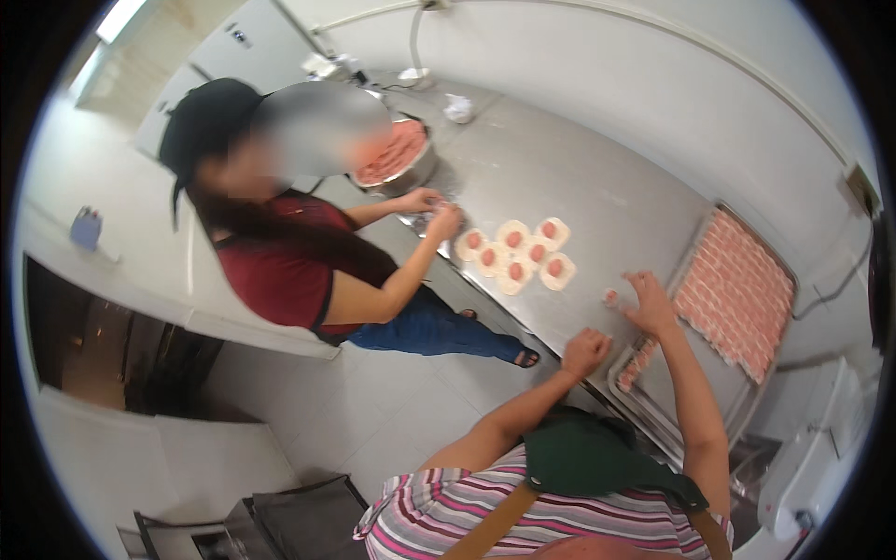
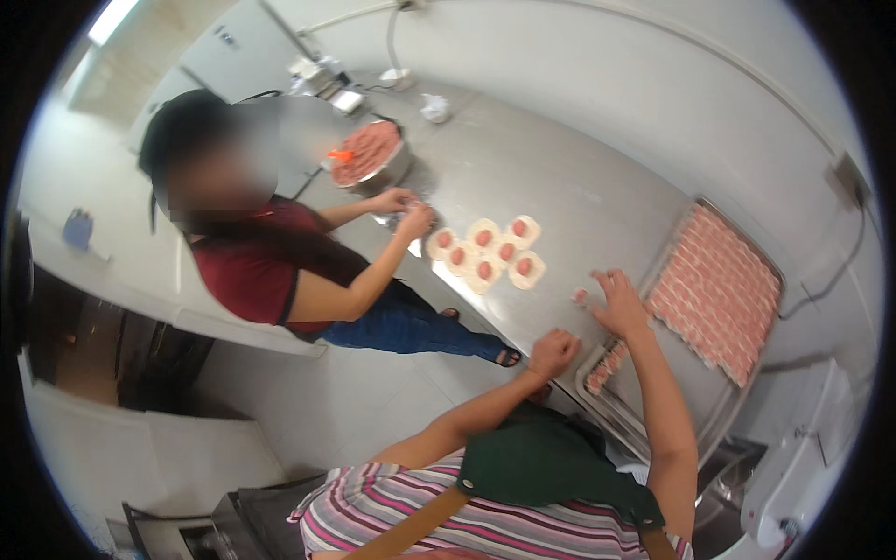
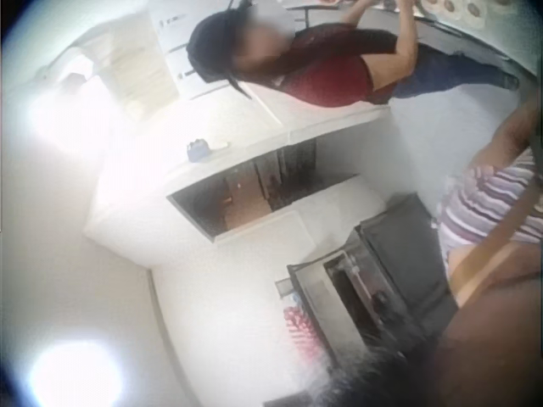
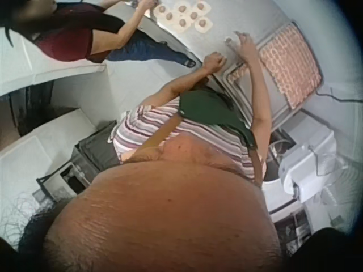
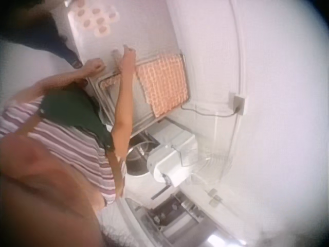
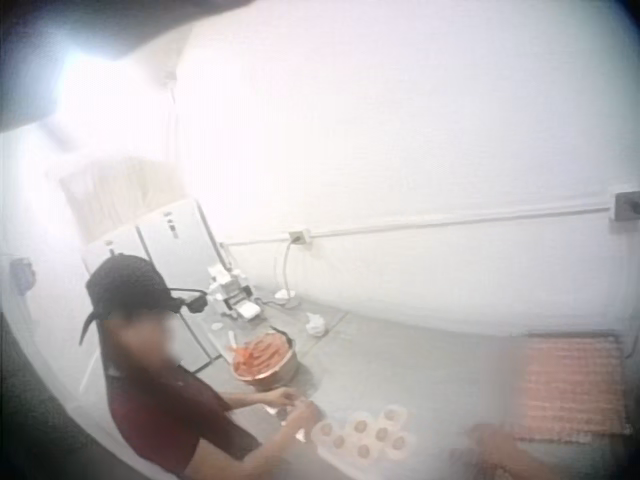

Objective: The person places small portions of ground meat onto circular dough wrappers and folds them into sealed pastries. They arrange the finished pastries in neat rows on a metal baking tray. A coworker performs the same task at the same workstation.

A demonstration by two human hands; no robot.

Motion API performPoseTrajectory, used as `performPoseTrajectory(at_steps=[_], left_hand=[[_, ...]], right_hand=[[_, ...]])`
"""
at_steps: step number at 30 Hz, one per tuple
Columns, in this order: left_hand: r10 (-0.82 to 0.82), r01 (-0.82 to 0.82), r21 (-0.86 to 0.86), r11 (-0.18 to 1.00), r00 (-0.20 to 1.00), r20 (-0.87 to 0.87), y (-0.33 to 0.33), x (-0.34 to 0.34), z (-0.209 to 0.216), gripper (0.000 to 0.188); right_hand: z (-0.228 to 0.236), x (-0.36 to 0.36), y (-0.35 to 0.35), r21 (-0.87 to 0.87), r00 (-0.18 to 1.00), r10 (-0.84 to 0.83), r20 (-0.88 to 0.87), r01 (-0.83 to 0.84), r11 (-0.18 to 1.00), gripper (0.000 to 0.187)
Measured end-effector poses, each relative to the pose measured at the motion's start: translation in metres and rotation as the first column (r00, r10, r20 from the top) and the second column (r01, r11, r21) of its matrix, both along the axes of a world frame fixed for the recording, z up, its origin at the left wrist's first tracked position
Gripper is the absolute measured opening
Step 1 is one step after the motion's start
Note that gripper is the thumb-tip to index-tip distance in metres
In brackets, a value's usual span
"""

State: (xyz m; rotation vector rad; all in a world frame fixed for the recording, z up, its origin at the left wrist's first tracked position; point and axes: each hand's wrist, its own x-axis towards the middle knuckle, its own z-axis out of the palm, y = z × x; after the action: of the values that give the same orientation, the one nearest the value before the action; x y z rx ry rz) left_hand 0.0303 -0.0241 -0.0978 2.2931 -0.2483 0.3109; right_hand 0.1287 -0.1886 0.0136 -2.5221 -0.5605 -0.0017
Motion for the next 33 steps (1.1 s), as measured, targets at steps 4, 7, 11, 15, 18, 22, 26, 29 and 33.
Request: performPoseTrajectory(at_steps=[4, 7, 11, 15, 18, 22, 26, 29, 33], left_hand=[[-0.005, 0.005, 0.015, 1.000, 0.999, 0.046, 0.000, -0.004, -0.003, 0.027], [-0.027, 0.029, -0.021, 0.999, 0.998, 0.055, 0.000, -0.005, 0.010, 0.026], [-0.002, 0.002, -0.010, 1.000, 0.999, 0.045, 0.000, -0.006, 0.008, 0.027], [-0.016, 0.015, 0.008, 1.000, 0.998, 0.053, 0.003, -0.004, 0.005, 0.028], [-0.047, 0.049, 0.068, 0.997, 0.999, -0.027, -0.001, 0.001, 0.000, 0.026], [-0.041, 0.031, -0.088, 0.996, 0.993, -0.113, -0.008, -0.005, -0.015, 0.020], [-0.052, 0.051, -0.015, 0.999, 0.997, -0.051, -0.007, -0.005, -0.009, 0.026], [-0.045, 0.043, 0.054, 0.998, 0.998, 0.039, -0.009, -0.001, -0.001, 0.029], [-0.071, 0.069, 0.081, 0.994, 0.997, 0.019, -0.015, -0.006, 0.006, 0.029]], right_hand=[[-0.039, 0.013, 0.025, -0.119, 0.980, 0.162, -0.116, -0.175, 0.977, 0.056], [-0.075, 0.037, 0.023, -0.110, 0.958, 0.186, -0.217, -0.214, 0.971, 0.047], [-0.068, 0.029, 0.026, 0.074, 0.970, 0.165, -0.181, -0.153, 0.985, 0.032], [-0.006, -0.019, -0.009, 0.297, 0.983, 0.092, -0.160, -0.041, 0.954, 0.029], [-0.004, -0.062, -0.075, 0.271, 0.978, -0.117, -0.171, 0.160, 0.949, 0.030], [-0.013, -0.132, -0.172, 0.229, 0.889, -0.447, -0.103, 0.458, 0.859, 0.033], [-0.033, -0.178, -0.239, 0.065, 0.728, -0.680, -0.082, 0.685, 0.726, 0.033], [-0.046, -0.176, -0.248, 0.051, 0.676, -0.736, -0.037, 0.737, 0.674, 0.027], [-0.065, -0.168, -0.249, 0.061, 0.502, -0.865, -0.026, 0.864, 0.499, 0.031]])
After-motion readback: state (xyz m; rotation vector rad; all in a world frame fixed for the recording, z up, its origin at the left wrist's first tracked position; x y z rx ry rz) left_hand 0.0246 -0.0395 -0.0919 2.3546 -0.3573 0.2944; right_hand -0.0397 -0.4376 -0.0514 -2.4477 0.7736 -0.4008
